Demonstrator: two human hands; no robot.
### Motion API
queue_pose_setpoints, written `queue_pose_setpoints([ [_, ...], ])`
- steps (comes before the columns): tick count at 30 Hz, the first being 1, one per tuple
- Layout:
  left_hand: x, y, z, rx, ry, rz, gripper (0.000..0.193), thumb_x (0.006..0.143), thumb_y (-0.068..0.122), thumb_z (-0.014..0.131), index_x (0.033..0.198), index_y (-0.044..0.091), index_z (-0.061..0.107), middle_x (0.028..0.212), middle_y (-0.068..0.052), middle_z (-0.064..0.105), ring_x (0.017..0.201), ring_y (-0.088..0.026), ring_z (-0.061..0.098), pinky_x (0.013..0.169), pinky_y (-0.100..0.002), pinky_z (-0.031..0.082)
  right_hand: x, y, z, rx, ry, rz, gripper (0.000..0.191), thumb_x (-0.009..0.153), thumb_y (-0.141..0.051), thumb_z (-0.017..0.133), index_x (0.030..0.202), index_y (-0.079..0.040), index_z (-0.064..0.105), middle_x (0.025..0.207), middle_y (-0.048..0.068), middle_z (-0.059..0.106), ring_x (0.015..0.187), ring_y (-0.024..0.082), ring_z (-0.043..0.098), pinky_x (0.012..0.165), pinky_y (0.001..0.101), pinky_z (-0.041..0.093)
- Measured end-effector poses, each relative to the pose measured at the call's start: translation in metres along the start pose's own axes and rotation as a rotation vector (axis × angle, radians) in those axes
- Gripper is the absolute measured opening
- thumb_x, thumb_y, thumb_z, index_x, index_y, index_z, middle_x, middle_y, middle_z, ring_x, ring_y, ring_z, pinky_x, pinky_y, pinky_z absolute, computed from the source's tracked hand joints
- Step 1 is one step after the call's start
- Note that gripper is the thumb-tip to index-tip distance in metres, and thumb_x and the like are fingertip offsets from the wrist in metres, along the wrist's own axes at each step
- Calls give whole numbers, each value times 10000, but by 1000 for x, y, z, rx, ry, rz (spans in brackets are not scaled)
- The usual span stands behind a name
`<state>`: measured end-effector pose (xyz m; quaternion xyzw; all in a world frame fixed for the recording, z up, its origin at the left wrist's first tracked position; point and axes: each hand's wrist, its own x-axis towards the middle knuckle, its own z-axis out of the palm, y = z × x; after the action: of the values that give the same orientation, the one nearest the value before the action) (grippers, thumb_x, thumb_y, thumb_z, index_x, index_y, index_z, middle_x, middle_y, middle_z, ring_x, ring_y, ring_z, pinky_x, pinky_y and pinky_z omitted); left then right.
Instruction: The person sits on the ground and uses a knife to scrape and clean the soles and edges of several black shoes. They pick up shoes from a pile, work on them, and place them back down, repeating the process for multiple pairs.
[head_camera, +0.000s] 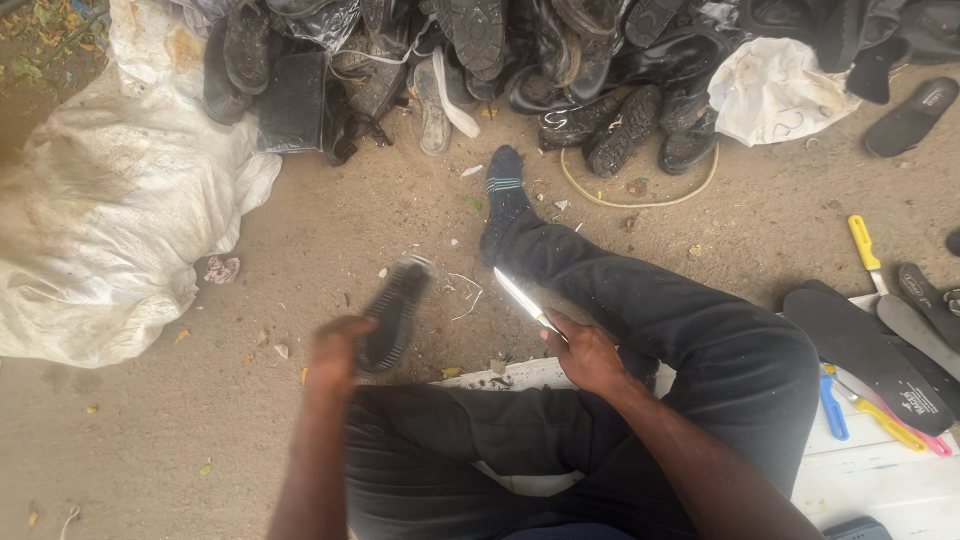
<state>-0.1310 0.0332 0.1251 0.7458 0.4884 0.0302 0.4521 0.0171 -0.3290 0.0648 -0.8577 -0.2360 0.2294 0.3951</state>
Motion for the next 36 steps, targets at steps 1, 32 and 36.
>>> queue_pose_setpoints([
  [1, 5, 17, -50, -56, 125, 34, 292, 913, 235, 622, 1091, 57, 770, 1048, -144, 729, 924, -261, 672, 870, -405, 520, 1, -1, 0, -4, 5, -8, 517, 1002, -381, 574, 1425, -85, 557, 1024, 217, 755, 956, 374, 748, 872, 475, 562],
  [32, 17, 130, 248, 361, 403, 1202, 588, 825, 115, 890, 1282, 91, 520, 1054, -149, 516, 833, -268, 613, 602, -372, 508, 30, 20, 37, -231, -669, 94, 456, 1044, -337, 495, 1457, -144, 481, 1082, 168, 721, 1001, 335, 716, 908, 493, 527],
  [36, 7, 24, 152, 779, 385, 945, 586, 754, 116, 769, 1300, 108, 556, 1049, -154, 535, 953, -367, 596, 746, -504, 527, 25, 9, 33, -317, -545, -36, 405, 1019, -371, 544, 1375, -182, 575, 1195, 131, 699, 1107, 359, 645, 949, 510, 492],
])
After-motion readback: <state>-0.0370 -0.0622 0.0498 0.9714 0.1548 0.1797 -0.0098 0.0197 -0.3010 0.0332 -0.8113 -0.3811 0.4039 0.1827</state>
